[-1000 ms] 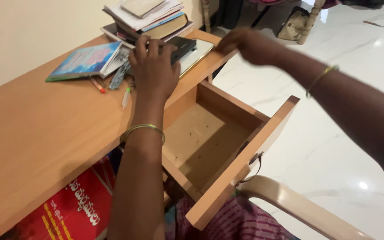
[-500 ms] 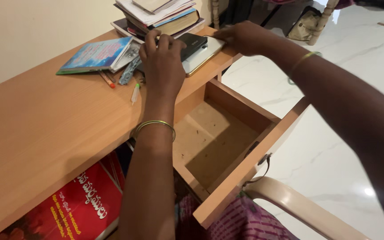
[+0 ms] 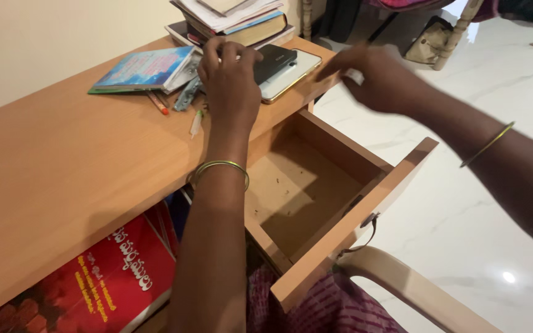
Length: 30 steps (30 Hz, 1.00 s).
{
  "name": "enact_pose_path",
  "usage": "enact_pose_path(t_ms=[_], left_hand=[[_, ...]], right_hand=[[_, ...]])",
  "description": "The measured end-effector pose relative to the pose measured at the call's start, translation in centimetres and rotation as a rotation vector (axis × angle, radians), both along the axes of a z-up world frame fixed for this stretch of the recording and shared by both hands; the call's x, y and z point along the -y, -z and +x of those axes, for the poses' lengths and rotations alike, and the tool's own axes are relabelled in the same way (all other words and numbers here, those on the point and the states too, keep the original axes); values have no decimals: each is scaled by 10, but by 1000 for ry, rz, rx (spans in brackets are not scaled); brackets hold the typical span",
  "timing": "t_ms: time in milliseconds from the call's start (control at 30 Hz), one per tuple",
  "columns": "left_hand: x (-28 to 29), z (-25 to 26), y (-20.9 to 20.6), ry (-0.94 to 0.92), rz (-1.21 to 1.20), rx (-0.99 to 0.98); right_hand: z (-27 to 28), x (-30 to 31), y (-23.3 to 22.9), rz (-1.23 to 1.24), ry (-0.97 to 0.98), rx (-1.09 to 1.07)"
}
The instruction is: The person empties a desk drawer by removing stationery, books, and papers, placing them on the desk surface. They then wipe the inside of the drawer with a cloth and begin moving books from a lower drawer onto the desk.
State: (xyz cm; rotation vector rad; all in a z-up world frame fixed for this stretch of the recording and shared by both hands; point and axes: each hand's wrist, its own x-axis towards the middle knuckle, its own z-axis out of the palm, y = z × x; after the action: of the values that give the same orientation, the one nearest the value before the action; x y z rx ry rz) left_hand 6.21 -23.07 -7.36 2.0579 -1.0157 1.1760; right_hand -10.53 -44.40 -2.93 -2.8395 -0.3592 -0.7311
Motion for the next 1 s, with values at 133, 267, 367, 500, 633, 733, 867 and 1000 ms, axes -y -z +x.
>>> enact_pose_path(t_ms=[133,267,367,500,633,733,867,1000], left_hand=[[-1,-3,-4,-2,23,11],[0,-6,-5,3,28,-2],[0,-9,-7,29,4,10],[2,-11,-8,14,90,84],[3,-22,-15,69,163,286],[-4,-50,-15,236,166,256],[-32,-98,0,393,424,-115],[-55,-119,7,310,767,-365]], right_hand=[[-10,-23,-2,79,-54,-65],[-30,-23,-14,-191,743,-403],[-43,-25,-1,67,582,-313],[-43,-24,31,88,434,-258],[-45,-18,39,113,396,-212],[-51,-24,35,100,497,-262],[-55,-33,30,41,379,-295],[-59,-37,26,30,387,-399]])
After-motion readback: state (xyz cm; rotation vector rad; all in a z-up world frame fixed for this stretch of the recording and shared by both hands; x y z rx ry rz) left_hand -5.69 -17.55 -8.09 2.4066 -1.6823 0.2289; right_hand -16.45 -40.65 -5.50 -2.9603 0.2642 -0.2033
